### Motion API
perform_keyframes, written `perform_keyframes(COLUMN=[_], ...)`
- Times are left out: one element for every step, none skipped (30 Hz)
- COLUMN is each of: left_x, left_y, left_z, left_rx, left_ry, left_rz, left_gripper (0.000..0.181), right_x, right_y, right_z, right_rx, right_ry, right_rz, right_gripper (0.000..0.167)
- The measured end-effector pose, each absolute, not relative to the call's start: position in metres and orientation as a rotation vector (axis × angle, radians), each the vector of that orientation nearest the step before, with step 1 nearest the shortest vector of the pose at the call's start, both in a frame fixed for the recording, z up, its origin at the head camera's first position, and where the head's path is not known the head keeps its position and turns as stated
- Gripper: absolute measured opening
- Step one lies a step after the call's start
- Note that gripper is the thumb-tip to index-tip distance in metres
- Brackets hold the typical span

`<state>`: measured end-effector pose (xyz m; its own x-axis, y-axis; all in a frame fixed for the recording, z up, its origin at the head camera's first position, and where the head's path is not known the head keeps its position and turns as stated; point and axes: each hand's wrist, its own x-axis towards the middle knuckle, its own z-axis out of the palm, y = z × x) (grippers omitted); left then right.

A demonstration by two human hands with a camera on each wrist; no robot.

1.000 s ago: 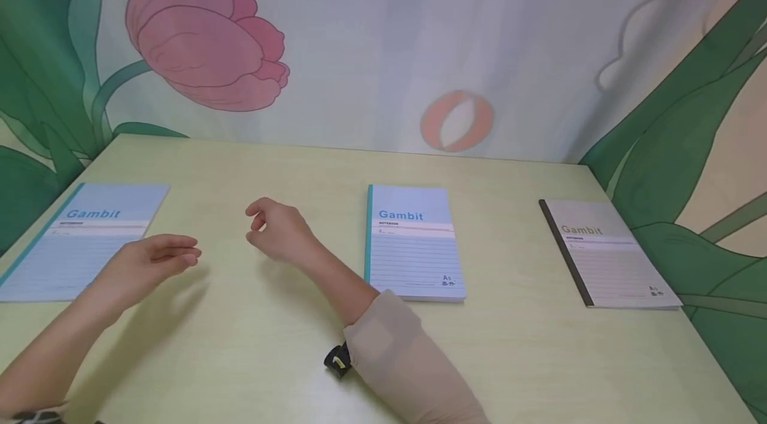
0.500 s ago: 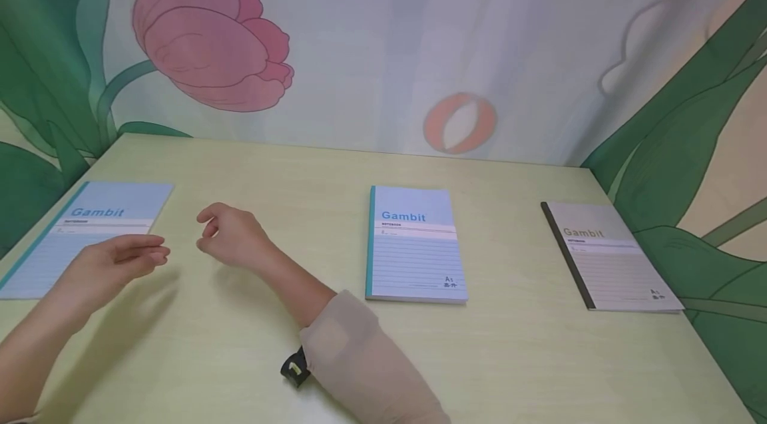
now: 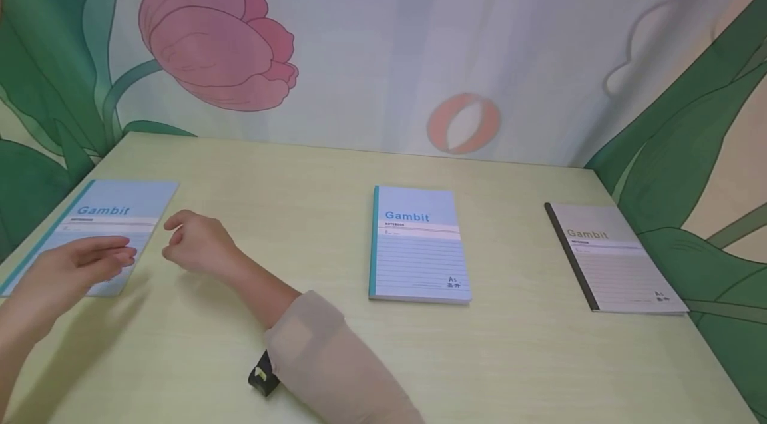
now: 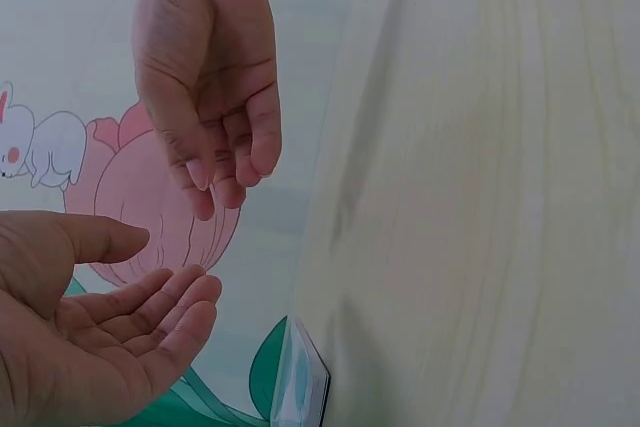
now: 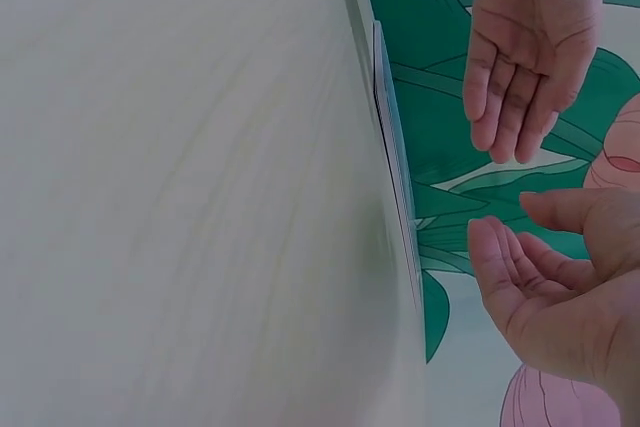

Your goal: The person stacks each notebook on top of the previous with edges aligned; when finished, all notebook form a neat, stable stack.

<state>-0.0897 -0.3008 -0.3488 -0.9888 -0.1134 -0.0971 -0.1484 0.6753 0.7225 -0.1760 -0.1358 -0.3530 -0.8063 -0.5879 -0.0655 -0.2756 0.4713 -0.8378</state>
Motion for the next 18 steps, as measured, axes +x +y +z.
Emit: perform_keyframes(left_x=[-0.089, -0.088, -0.088, -0.088, -0.088, -0.088, -0.088, -0.088, -0.088, -0.088, -0.089, -0.089, -0.09, -0.09, -0.092, -0.093, -0.093, -0.094], left_y=[-0.303, -0.305, -0.307, -0.309, -0.311, -0.313, -0.315, -0.317, -0.319, -0.322, -0.324, -0.327, -0.33, -0.333, -0.337, -0.342, -0.346, -0.349], left_z=[-0.349, -0.349, -0.349, -0.349, -0.349, -0.349, -0.349, -0.35, -0.35, -0.351, -0.353, -0.354, -0.356, -0.358, -0.361, -0.365, -0.366, -0.367], left_rx=[-0.229, -0.238, -0.244, -0.253, -0.257, -0.262, -0.263, -0.267, -0.268, -0.276, -0.286, -0.299, -0.315, -0.338, -0.38, -0.416, -0.431, -0.446], left_ry=[2.838, 2.842, 2.844, 2.854, 2.858, 2.862, 2.866, 2.869, 2.875, 2.882, 2.883, 2.885, 2.884, 2.88, 2.893, 2.906, 2.9, 2.895], left_rz=[1.227, 1.222, 1.224, 1.218, 1.218, 1.226, 1.236, 1.24, 1.244, 1.241, 1.243, 1.244, 1.241, 1.242, 1.228, 1.206, 1.215, 1.225], left_gripper=[0.055, 0.056, 0.056, 0.055, 0.055, 0.054, 0.054, 0.054, 0.054, 0.054, 0.054, 0.054, 0.055, 0.056, 0.056, 0.052, 0.053, 0.054], right_x=[-0.175, -0.175, -0.174, -0.173, -0.173, -0.172, -0.172, -0.171, -0.171, -0.17, -0.169, -0.168, -0.168, -0.167, -0.166, -0.165, -0.165, -0.164], right_y=[-0.139, -0.141, -0.144, -0.147, -0.149, -0.151, -0.154, -0.155, -0.157, -0.159, -0.161, -0.163, -0.164, -0.166, -0.167, -0.168, -0.169, -0.17], right_z=[-0.353, -0.353, -0.353, -0.353, -0.354, -0.354, -0.354, -0.355, -0.355, -0.356, -0.357, -0.358, -0.359, -0.359, -0.36, -0.361, -0.362, -0.363], right_rx=[-0.725, -0.727, -0.73, -0.736, -0.74, -0.748, -0.755, -0.765, -0.771, -0.78, -0.791, -0.798, -0.805, -0.81, -0.812, -0.816, -0.815, -0.811], right_ry=[2.386, 2.395, 2.407, 2.416, 2.426, 2.438, 2.452, 2.459, 2.468, 2.474, 2.482, 2.486, 2.488, 2.487, 2.488, 2.491, 2.493, 2.497], right_rz=[-1.249, -1.239, -1.223, -1.212, -1.199, -1.184, -1.165, -1.156, -1.14, -1.131, -1.117, -1.108, -1.103, -1.102, -1.099, -1.095, -1.091, -1.085], right_gripper=[0.032, 0.032, 0.032, 0.033, 0.033, 0.033, 0.033, 0.033, 0.032, 0.032, 0.031, 0.031, 0.031, 0.031, 0.031, 0.032, 0.032, 0.033])
